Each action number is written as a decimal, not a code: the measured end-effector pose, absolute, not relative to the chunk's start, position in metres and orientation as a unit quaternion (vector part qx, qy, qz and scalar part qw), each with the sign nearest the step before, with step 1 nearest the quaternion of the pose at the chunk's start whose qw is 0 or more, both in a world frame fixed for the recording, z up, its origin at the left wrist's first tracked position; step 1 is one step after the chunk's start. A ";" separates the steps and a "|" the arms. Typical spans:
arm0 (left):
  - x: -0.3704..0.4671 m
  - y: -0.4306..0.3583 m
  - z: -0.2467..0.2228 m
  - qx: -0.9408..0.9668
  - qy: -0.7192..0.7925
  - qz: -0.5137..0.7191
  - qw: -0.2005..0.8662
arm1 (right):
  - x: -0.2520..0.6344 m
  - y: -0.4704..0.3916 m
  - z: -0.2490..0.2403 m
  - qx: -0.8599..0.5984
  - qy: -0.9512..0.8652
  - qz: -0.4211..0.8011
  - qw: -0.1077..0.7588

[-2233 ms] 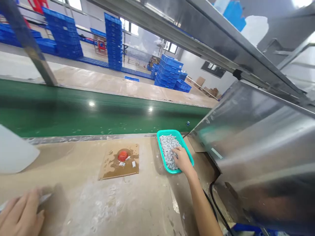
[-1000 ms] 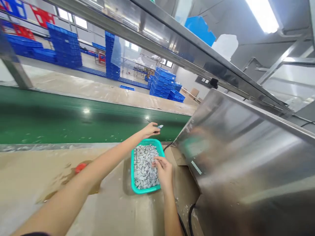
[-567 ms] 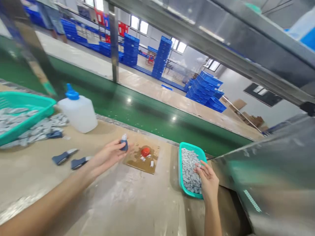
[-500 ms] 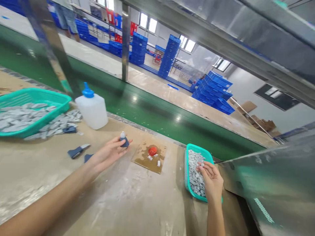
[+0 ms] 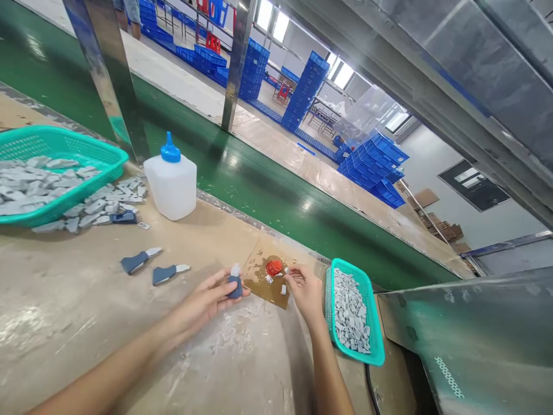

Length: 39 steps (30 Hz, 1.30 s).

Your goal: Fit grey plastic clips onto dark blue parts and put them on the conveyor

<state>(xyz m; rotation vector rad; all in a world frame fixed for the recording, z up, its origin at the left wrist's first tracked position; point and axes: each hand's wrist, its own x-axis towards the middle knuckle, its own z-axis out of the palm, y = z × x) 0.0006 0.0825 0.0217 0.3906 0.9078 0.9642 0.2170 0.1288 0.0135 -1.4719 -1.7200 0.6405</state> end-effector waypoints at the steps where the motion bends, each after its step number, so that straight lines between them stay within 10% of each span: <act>1: 0.001 0.082 0.020 0.178 0.415 0.440 0.776 | 0.216 0.130 0.015 -0.572 -0.691 0.232 0.376; 28: 0.004 0.080 0.018 0.245 0.419 0.431 0.761 | 0.204 0.128 0.019 -0.488 -0.792 0.028 0.366; 39: 0.007 0.078 0.020 0.309 0.424 0.422 0.740 | 0.181 0.080 0.018 -0.501 -0.633 0.359 0.469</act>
